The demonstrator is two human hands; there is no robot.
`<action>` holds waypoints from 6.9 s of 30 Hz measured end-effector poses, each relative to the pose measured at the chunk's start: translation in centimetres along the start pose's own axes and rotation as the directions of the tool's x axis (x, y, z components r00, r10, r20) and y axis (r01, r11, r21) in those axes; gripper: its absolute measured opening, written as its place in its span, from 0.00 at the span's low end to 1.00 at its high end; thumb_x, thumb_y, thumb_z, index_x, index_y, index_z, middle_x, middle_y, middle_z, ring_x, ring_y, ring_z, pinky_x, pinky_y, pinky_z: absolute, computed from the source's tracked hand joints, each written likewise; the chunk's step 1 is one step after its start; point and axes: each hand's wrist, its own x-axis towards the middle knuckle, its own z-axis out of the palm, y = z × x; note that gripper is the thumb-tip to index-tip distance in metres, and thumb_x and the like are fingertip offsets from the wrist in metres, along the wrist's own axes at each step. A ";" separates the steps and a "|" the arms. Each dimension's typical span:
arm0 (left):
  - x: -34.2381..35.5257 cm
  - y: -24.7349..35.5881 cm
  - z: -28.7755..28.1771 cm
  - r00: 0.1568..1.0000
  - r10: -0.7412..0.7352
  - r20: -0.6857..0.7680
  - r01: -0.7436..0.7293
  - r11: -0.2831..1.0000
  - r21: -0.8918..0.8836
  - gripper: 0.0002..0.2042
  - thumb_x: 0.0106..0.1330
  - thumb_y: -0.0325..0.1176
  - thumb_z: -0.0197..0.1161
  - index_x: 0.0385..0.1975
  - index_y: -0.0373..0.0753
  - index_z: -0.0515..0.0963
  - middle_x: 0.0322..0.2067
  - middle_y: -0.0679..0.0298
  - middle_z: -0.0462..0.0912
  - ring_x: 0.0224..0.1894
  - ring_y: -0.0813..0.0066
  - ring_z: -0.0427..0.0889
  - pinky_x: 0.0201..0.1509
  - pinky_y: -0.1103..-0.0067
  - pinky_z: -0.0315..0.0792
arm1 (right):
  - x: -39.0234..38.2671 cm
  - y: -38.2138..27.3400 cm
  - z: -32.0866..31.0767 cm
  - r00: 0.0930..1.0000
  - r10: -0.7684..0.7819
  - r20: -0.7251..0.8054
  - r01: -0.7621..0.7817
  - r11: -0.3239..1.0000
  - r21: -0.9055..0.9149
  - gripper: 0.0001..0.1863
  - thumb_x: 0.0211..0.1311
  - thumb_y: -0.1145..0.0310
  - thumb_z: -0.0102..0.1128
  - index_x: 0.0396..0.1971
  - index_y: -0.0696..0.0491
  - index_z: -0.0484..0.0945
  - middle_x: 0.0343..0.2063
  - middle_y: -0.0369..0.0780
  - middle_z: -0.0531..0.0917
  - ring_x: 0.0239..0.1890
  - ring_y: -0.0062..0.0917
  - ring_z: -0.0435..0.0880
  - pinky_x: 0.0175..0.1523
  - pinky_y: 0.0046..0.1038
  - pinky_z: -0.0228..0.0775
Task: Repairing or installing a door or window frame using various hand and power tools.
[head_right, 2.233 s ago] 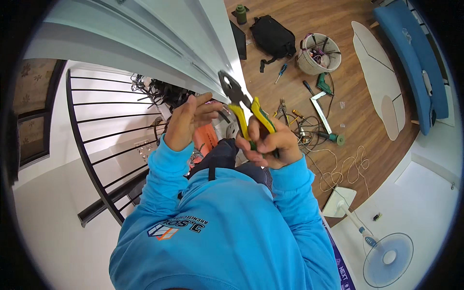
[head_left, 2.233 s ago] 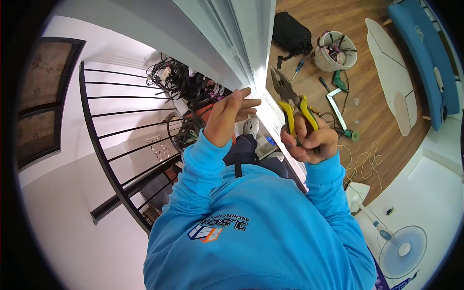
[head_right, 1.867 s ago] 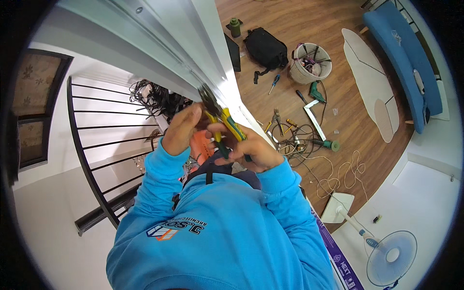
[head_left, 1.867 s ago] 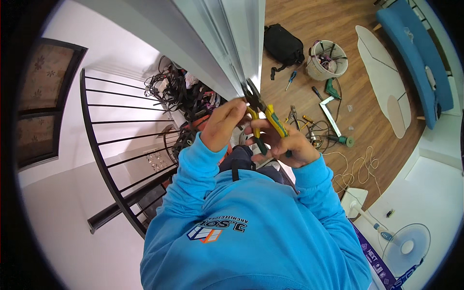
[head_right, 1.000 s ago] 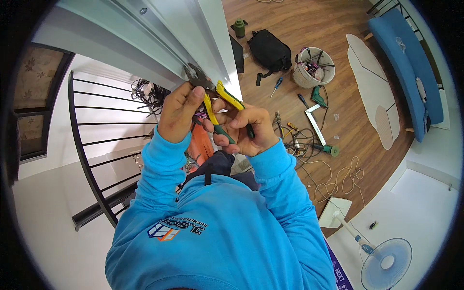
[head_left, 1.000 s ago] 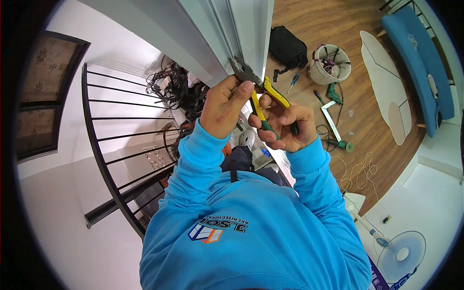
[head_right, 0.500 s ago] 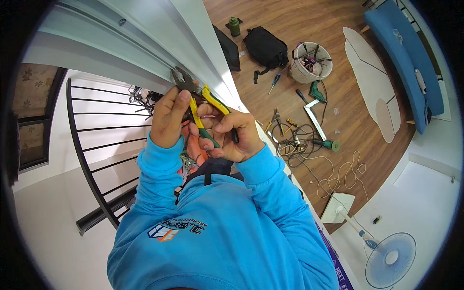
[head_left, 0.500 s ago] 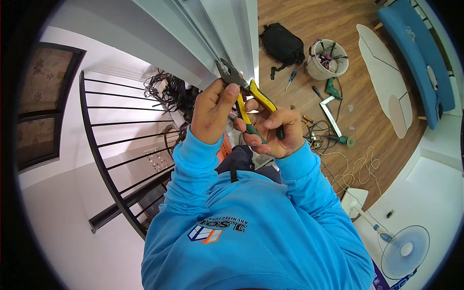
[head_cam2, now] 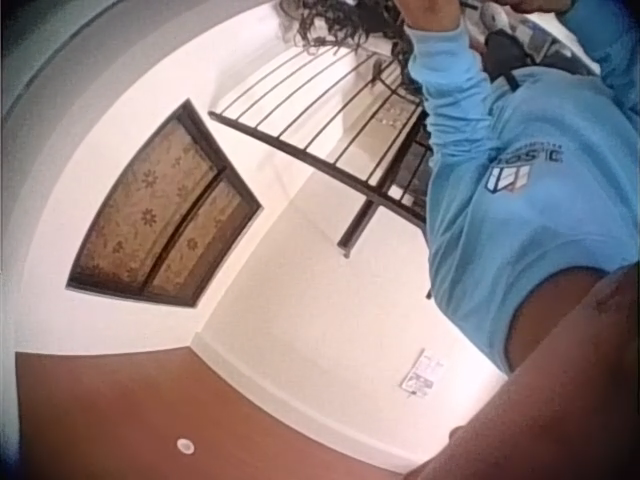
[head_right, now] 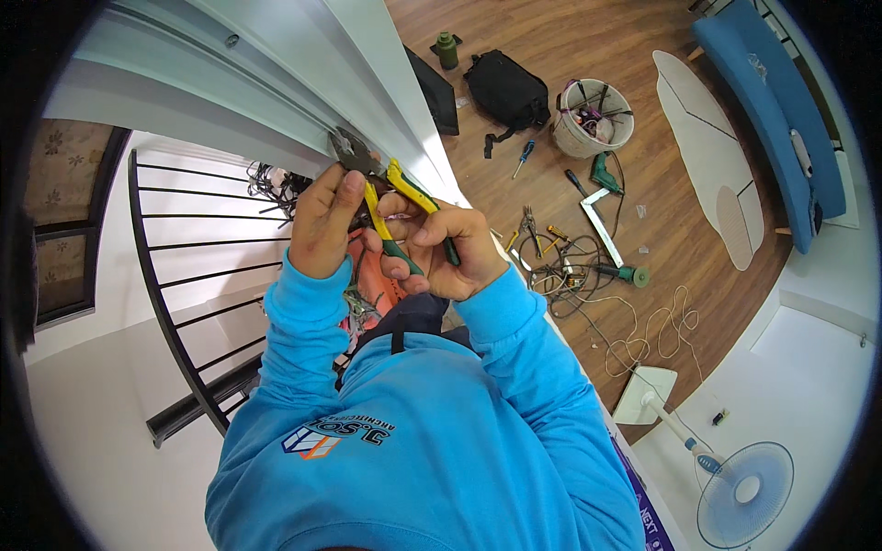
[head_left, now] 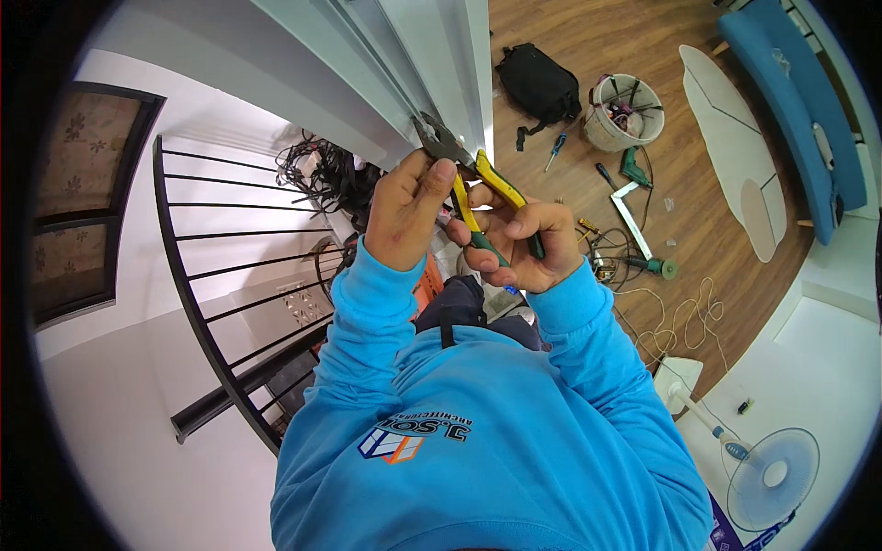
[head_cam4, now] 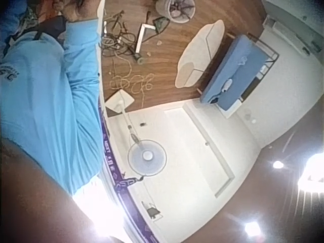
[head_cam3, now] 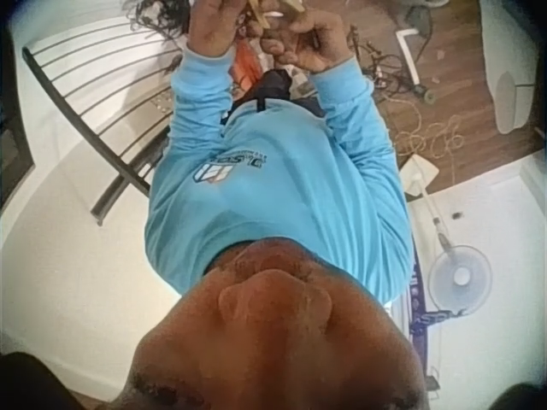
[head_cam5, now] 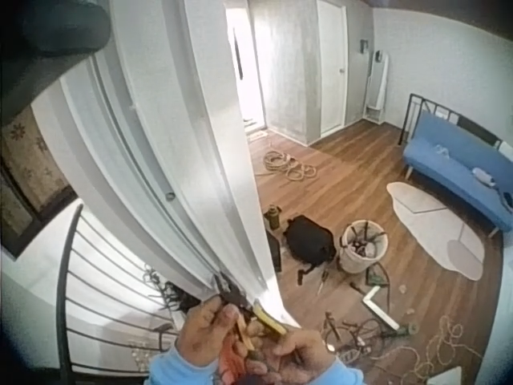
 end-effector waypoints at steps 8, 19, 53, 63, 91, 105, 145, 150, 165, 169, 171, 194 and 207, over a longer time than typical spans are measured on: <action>0.3 -0.4 -0.5 0.999 0.042 0.016 -0.043 0.997 0.068 0.19 0.71 0.45 0.49 0.39 0.32 0.75 0.24 0.68 0.73 0.27 0.85 0.68 0.31 0.85 0.64 | 0.2 -0.3 1.3 0.998 -0.037 -0.053 0.020 0.956 -0.293 0.29 0.43 0.74 0.48 0.52 0.57 0.69 0.40 0.59 0.70 0.23 0.37 0.73 0.19 0.27 0.68; 0.1 -0.1 -0.4 1.000 0.011 0.026 -0.012 0.999 0.046 0.19 0.71 0.45 0.50 0.41 0.31 0.74 0.27 0.68 0.75 0.29 0.84 0.68 0.33 0.85 0.65 | -0.1 0.3 -0.4 1.000 -0.026 -0.014 0.024 0.994 -0.105 0.29 0.41 0.74 0.48 0.51 0.56 0.68 0.39 0.58 0.71 0.23 0.34 0.72 0.18 0.26 0.67; -8.6 -47.7 -0.8 0.648 -0.744 0.165 -0.058 0.168 0.984 0.35 0.55 0.48 0.62 0.63 0.43 0.60 0.60 0.41 0.60 0.61 0.38 0.60 0.61 0.56 0.60 | -15.3 -8.5 -76.9 -0.191 -0.649 -0.736 -0.811 0.527 -0.254 0.22 0.50 0.56 0.55 0.40 0.56 0.79 0.44 0.51 0.80 0.48 0.45 0.77 0.55 0.38 0.68; -6.9 -50.8 1.4 0.699 -0.694 0.175 -0.113 0.135 0.984 0.32 0.52 0.46 0.61 0.58 0.42 0.66 0.57 0.42 0.64 0.57 0.40 0.65 0.57 0.55 0.62 | -10.3 -21.3 -84.7 -0.121 -0.959 -0.257 -0.732 0.261 -0.630 0.28 0.49 0.59 0.62 0.52 0.55 0.74 0.52 0.49 0.74 0.54 0.44 0.73 0.59 0.35 0.64; -12.1 -47.7 0.3 0.619 -0.781 0.082 0.078 0.166 0.983 0.30 0.60 0.52 0.57 0.62 0.47 0.64 0.63 0.50 0.59 0.64 0.48 0.58 0.65 0.58 0.55 | -25.6 6.0 -49.9 -0.272 -0.688 -0.673 -0.928 0.372 -0.006 0.18 0.53 0.62 0.56 0.46 0.45 0.78 0.43 0.42 0.82 0.48 0.37 0.78 0.55 0.41 0.65; 1.8 -44.7 3.5 0.643 -0.640 0.420 -0.048 0.514 0.857 0.25 0.58 0.45 0.60 0.51 0.33 0.72 0.48 0.45 0.75 0.52 0.47 0.72 0.58 0.65 0.65 | -29.9 0.4 -51.2 -0.453 -0.546 -0.704 -0.192 0.831 -0.521 0.18 0.55 0.66 0.61 0.46 0.54 0.77 0.30 0.37 0.82 0.28 0.22 0.79 0.34 0.26 0.72; 16.0 -78.9 53.2 -0.184 -0.865 0.467 0.011 0.473 0.881 0.22 0.59 0.49 0.63 0.41 0.34 0.79 0.36 0.54 0.81 0.37 0.64 0.81 0.37 0.73 0.74 | -30.7 -20.8 -65.6 -0.636 -0.252 -0.730 0.007 0.944 -0.331 0.24 0.62 0.53 0.54 0.22 0.63 0.77 0.17 0.49 0.79 0.23 0.38 0.79 0.29 0.35 0.67; 14.5 -81.5 52.3 -0.291 -0.897 0.334 0.022 0.343 0.939 0.17 0.59 0.44 0.64 0.35 0.33 0.81 0.25 0.58 0.81 0.25 0.71 0.80 0.23 0.74 0.72 | -29.4 -21.0 -66.2 -0.639 -0.409 -0.651 -0.312 0.912 -0.267 0.23 0.62 0.55 0.52 0.21 0.62 0.75 0.21 0.57 0.78 0.28 0.52 0.79 0.32 0.45 0.69; 8.3 -82.7 46.2 0.248 -0.884 0.397 0.143 0.439 0.887 0.12 0.57 0.33 0.64 0.38 0.33 0.80 0.32 0.54 0.82 0.34 0.65 0.83 0.37 0.74 0.76 | -28.7 -18.2 -67.7 -0.611 -0.536 -0.583 -0.558 0.814 -0.163 0.19 0.61 0.57 0.53 0.20 0.59 0.72 0.20 0.55 0.79 0.24 0.50 0.79 0.29 0.45 0.70; 9.7 -84.8 44.7 0.469 -0.837 0.280 0.311 0.454 0.835 0.17 0.59 0.40 0.62 0.41 0.34 0.78 0.35 0.49 0.81 0.37 0.56 0.81 0.39 0.69 0.75 | -26.6 -17.2 -66.3 -0.702 -0.396 -0.592 -0.448 0.892 -0.064 0.22 0.60 0.53 0.52 0.21 0.60 0.76 0.19 0.54 0.78 0.25 0.51 0.79 0.31 0.46 0.70; 12.0 -85.9 43.2 0.375 -0.906 0.197 0.481 0.372 0.794 0.20 0.60 0.42 0.62 0.46 0.34 0.75 0.37 0.49 0.82 0.35 0.51 0.83 0.36 0.67 0.77 | -26.1 -15.4 -66.3 -0.644 -0.372 -0.669 -0.461 0.886 -0.049 0.23 0.60 0.52 0.52 0.22 0.60 0.77 0.20 0.55 0.79 0.26 0.52 0.79 0.33 0.46 0.70; 22.1 -81.6 44.7 -0.028 -0.997 0.070 1.000 -0.029 -0.009 0.20 0.63 0.39 0.62 0.50 0.35 0.70 0.42 0.54 0.79 0.40 0.59 0.82 0.35 0.79 0.82 | -31.3 -36.1 -83.1 -0.689 -0.489 -0.535 -0.504 0.854 -0.131 0.23 0.46 0.67 0.64 0.43 0.61 0.73 0.41 0.55 0.79 0.47 0.46 0.79 0.52 0.38 0.71; 18.9 -87.5 45.0 0.352 -0.907 0.232 0.897 0.398 0.192 0.17 0.65 0.28 0.55 0.52 0.31 0.67 0.49 0.51 0.72 0.48 0.57 0.77 0.44 0.74 0.83 | -29.5 -31.5 -75.6 -0.411 -0.569 -0.712 0.423 0.572 -0.702 0.12 0.64 0.79 0.48 0.46 0.54 0.62 0.43 0.40 0.77 0.41 0.21 0.77 0.46 0.24 0.75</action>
